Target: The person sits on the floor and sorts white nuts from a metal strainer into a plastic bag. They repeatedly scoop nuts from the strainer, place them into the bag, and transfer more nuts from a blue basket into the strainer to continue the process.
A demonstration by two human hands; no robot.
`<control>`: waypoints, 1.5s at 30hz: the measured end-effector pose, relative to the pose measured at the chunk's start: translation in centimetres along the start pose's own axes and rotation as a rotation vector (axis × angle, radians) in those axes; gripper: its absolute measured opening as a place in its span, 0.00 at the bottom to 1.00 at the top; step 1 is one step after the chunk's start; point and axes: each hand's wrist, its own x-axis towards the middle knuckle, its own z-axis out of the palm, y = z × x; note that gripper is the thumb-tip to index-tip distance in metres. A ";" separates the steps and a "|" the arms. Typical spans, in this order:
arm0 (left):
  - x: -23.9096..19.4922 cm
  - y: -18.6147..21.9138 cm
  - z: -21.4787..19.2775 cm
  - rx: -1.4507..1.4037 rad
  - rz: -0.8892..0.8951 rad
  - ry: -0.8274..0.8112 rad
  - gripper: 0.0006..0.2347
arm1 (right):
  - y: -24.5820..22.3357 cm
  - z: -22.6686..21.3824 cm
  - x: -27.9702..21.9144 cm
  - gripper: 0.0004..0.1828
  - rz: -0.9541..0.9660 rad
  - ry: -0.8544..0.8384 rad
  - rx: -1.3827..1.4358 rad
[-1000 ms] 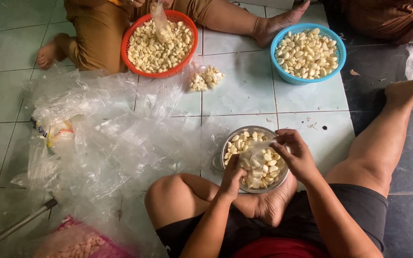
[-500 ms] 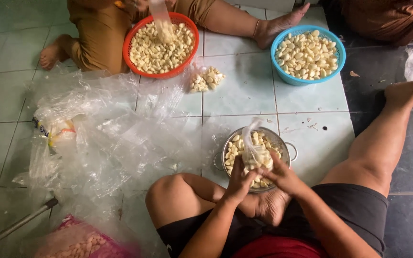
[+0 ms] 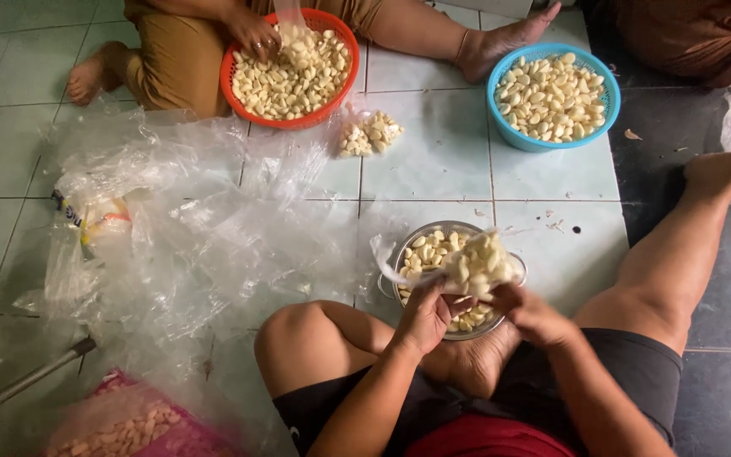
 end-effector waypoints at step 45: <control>5.9 0.0 -9.5 1.519 0.781 0.659 0.16 | -6.4 4.0 7.3 0.57 -0.347 0.136 -0.245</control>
